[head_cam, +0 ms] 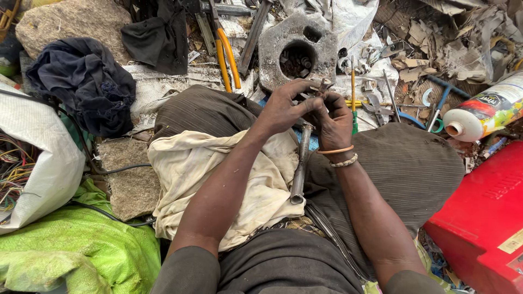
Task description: The person sits on the ground and uses a screwdriver, hammer, and pliers to pry, strike, and extract small metal pieces from a heavy metal block. They repeatedly adjust the block and remove debris, placing extracted parts into a nearby bucket.
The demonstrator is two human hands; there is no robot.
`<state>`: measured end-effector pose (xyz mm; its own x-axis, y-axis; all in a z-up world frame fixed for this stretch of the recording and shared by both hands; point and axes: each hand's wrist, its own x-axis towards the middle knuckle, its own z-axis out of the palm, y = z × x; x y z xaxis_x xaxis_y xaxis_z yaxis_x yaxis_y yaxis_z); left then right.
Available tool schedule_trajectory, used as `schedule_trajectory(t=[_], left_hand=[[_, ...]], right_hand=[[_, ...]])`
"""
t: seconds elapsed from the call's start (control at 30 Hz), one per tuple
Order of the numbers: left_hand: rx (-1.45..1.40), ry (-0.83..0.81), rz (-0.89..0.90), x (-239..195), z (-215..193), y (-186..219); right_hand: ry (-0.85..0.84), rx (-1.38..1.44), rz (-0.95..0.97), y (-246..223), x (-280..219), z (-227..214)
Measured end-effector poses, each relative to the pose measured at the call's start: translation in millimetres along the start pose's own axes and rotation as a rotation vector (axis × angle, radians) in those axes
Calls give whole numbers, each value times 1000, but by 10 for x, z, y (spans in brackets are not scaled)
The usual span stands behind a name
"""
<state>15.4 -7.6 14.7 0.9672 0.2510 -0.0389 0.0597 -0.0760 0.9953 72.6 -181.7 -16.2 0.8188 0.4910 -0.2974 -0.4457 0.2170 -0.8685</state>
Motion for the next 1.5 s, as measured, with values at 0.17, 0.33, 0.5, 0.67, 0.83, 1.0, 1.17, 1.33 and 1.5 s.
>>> schedule_trajectory(t=[0.17, 0.33, 0.5, 0.67, 0.83, 1.0, 1.17, 1.33, 1.5], left_hand=[[67, 71, -116, -74, 170, -297], [408, 273, -202, 135, 13, -568], [479, 186, -282, 6, 113, -987], [660, 129, -315, -7, 168, -1391], [631, 136, -130, 231, 69, -1426], [616, 170, -275, 13, 88, -1432], [599, 248, -252, -142, 151, -1207], [653, 249, -308, -79, 21, -1053], [582, 190, -403, -110, 45, -944]], right_hand=[[54, -537, 85, 113, -89, -184], [-166, -1577, 343, -67, -226, -181], [-308, -1622, 483, 42, -806, -194], [-50, -1035, 523, 331, -836, -295], [92, -422, 694, 516, -573, -589], [-1, 480, 863, 686, -578, -942], [159, 28, 708, 352, -904, -587], [171, -704, 190, -223, -1137, 142], [129, -1141, -308, -363, -1209, 352]])
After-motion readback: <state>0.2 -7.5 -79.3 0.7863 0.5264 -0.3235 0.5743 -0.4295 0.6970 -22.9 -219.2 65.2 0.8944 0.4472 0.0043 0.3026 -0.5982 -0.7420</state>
